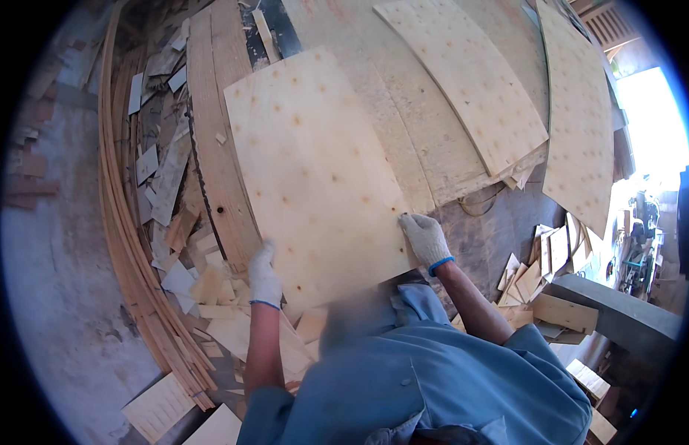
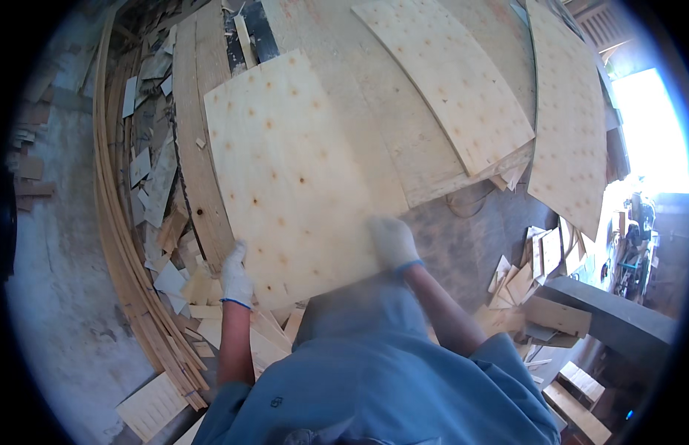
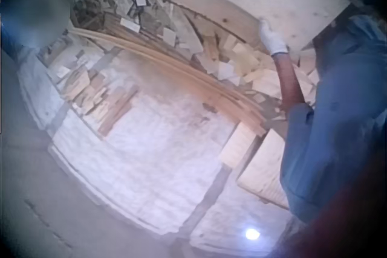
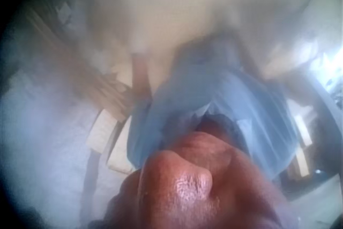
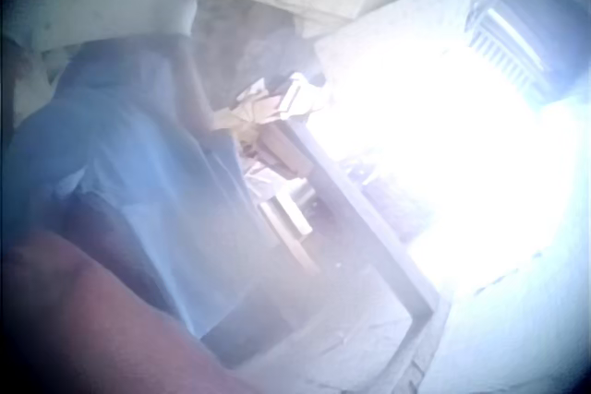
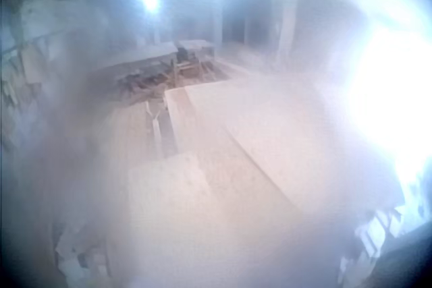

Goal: The person uses a table saw to cut plywood sheets into smaller rectangular pieces. They repeatedly position the wood, push it through the saw blade, and collect the cut pieces, stacking them on the floor.

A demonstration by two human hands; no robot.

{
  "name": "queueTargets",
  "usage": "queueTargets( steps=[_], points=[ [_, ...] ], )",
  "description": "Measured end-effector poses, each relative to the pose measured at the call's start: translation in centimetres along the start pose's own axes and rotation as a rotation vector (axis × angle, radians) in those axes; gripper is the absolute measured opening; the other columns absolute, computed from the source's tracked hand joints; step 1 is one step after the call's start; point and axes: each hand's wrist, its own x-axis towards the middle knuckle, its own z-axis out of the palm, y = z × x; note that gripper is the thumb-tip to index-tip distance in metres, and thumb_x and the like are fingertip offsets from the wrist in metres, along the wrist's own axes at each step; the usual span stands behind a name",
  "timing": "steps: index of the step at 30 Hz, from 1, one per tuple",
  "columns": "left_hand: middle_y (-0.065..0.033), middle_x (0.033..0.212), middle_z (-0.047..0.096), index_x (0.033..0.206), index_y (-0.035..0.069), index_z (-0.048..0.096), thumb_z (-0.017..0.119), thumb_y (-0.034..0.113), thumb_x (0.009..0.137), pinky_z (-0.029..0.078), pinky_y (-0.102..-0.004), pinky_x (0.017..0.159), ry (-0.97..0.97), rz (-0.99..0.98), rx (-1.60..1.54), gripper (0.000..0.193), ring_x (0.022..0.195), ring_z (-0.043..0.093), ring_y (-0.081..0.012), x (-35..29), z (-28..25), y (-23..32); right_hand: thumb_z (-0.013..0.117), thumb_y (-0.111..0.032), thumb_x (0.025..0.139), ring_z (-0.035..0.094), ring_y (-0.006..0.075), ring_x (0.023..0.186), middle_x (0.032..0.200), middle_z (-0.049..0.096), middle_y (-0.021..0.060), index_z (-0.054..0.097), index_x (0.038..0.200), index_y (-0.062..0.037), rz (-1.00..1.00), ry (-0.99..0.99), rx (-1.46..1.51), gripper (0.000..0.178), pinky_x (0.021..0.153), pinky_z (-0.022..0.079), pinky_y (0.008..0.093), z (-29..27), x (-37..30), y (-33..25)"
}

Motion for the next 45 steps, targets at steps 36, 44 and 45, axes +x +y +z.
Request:
queueTargets(
  steps=[36,44,45],
  points=[
    [-0.0110,0.113,0.064,0.120,-0.004,0.059,0.045,0.029,0.102,0.048,-0.0324,0.092,0.053,-0.206,-0.265,0.040,0.103,0.061,-0.0195,-5.1,26.1,-8.8,0.044,-0.046,0.096,0.060,0.0449,0.098,0.099,0.065,0.0252,0.068,0.098,-0.0043,-0.112,0.131,-0.495,0.048,0.085,0.046,0.0482,-19.4,16.8,4.5],
    [-0.0089,0.114,0.063,0.120,-0.002,0.059,0.047,0.034,0.102,0.048,-0.0316,0.092,-0.073,0.190,0.088,0.042,0.104,0.060,-0.0175,-3.1,25.3,-12.3,0.046,-0.044,0.096,0.062,0.0440,0.093,0.094,0.066,0.0256,0.068,0.096,-0.0029,-0.202,0.102,-0.501,0.047,0.081,0.048,0.0469,-19.4,19.1,4.4],
    [-0.0086,0.114,0.063,0.120,-0.002,0.059,0.048,0.033,0.102,0.048,-0.0320,0.092,-0.071,0.195,0.081,0.041,0.105,0.060,-0.0175,-2.6,25.3,-12.7,0.047,-0.042,0.096,0.063,0.0432,0.090,0.092,0.066,0.0254,0.068,0.096,-0.0021,-0.255,0.113,-0.502,0.046,0.078,0.048,0.0456,-19.5,19.3,4.5]
  ],
)
